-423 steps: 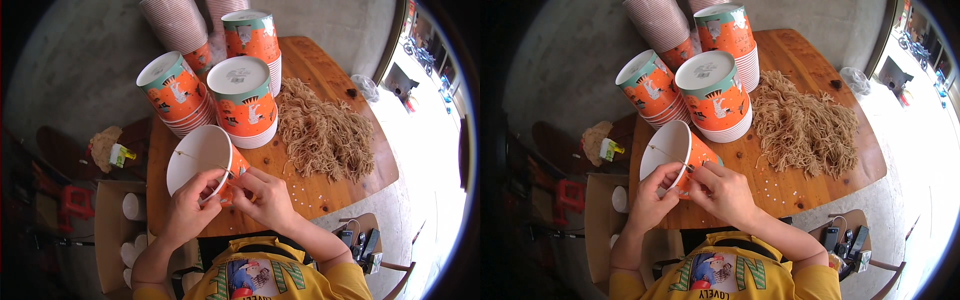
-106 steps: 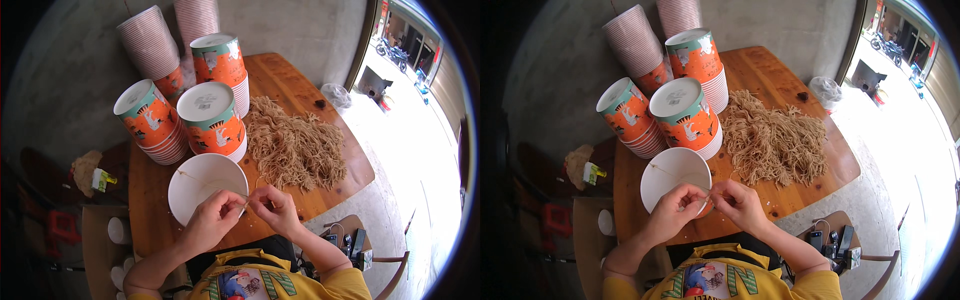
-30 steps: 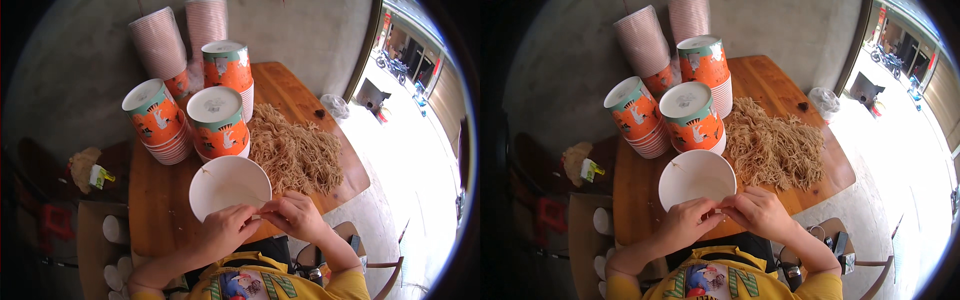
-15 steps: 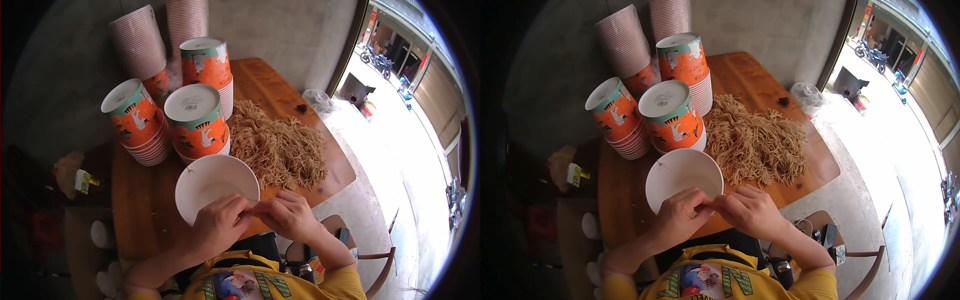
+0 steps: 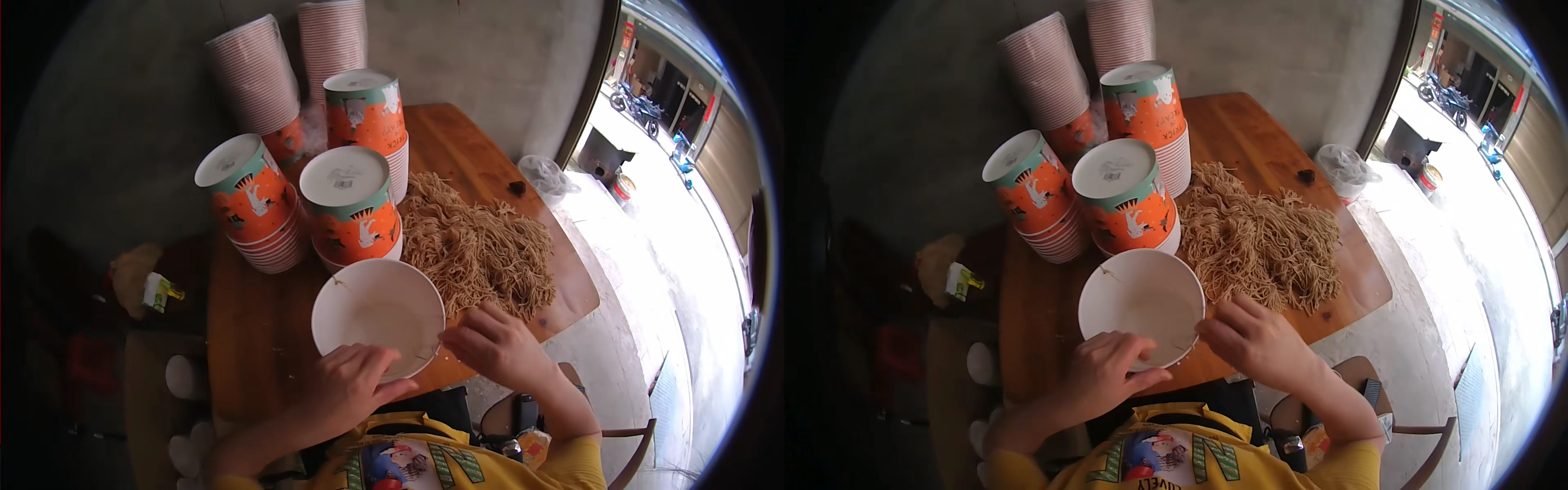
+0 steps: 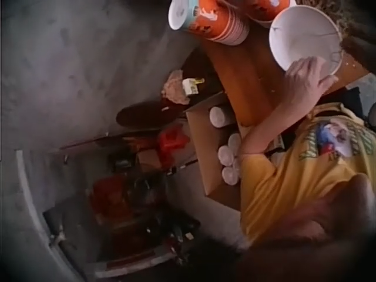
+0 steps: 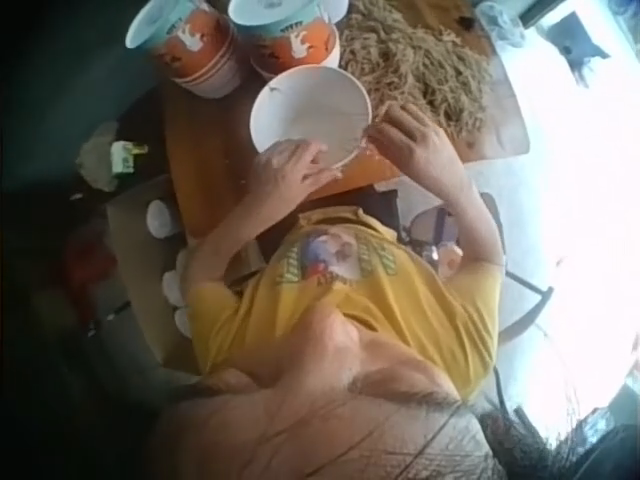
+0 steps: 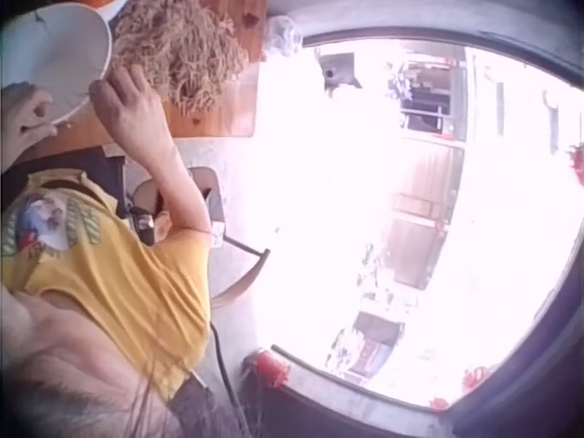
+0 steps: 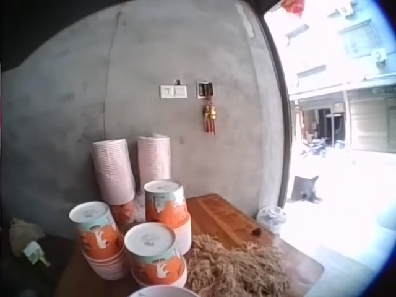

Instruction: The person is threading and securing strings through pre-punched holes in paper cups.

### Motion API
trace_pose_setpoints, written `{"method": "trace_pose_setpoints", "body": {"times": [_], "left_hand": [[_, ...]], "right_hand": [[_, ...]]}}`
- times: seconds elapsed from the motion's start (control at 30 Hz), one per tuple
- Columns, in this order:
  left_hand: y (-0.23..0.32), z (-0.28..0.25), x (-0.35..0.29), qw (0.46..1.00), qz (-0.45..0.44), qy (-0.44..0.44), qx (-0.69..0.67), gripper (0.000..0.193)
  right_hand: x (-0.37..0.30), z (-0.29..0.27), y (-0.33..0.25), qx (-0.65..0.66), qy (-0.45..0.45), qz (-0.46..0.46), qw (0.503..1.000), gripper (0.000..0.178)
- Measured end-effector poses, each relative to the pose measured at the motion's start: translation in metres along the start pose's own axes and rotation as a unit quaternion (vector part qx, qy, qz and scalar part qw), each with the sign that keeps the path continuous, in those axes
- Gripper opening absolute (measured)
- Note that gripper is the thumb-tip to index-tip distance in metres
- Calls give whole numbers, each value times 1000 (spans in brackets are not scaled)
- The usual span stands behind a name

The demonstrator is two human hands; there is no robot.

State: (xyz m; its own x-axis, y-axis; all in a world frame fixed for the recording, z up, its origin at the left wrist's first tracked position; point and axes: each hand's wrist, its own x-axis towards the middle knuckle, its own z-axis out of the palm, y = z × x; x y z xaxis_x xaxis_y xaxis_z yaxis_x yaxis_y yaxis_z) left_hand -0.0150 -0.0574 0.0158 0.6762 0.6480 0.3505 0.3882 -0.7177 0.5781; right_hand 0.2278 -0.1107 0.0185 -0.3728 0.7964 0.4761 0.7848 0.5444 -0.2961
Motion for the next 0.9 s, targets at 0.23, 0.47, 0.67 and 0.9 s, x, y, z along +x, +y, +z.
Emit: {"method": "trace_pose_setpoints", "body": {"times": [0.23,0.47,0.67,0.9], "left_hand": [[-25,-36,-24,988,111,-28,102,14],[-32,-35,-36,997,-47,58,35,20],[-37,-11,-33,984,-53,156,72,14],[-35,-13,-35,996,-21,75,45,17]], "right_hand": [[45,28,7,89,62,-85,990,13],[66,79,-26,145,43,-38,988,14],[67,84,-39,116,26,-2,993,14],[78,76,-24,48,132,20,990,15]]}}
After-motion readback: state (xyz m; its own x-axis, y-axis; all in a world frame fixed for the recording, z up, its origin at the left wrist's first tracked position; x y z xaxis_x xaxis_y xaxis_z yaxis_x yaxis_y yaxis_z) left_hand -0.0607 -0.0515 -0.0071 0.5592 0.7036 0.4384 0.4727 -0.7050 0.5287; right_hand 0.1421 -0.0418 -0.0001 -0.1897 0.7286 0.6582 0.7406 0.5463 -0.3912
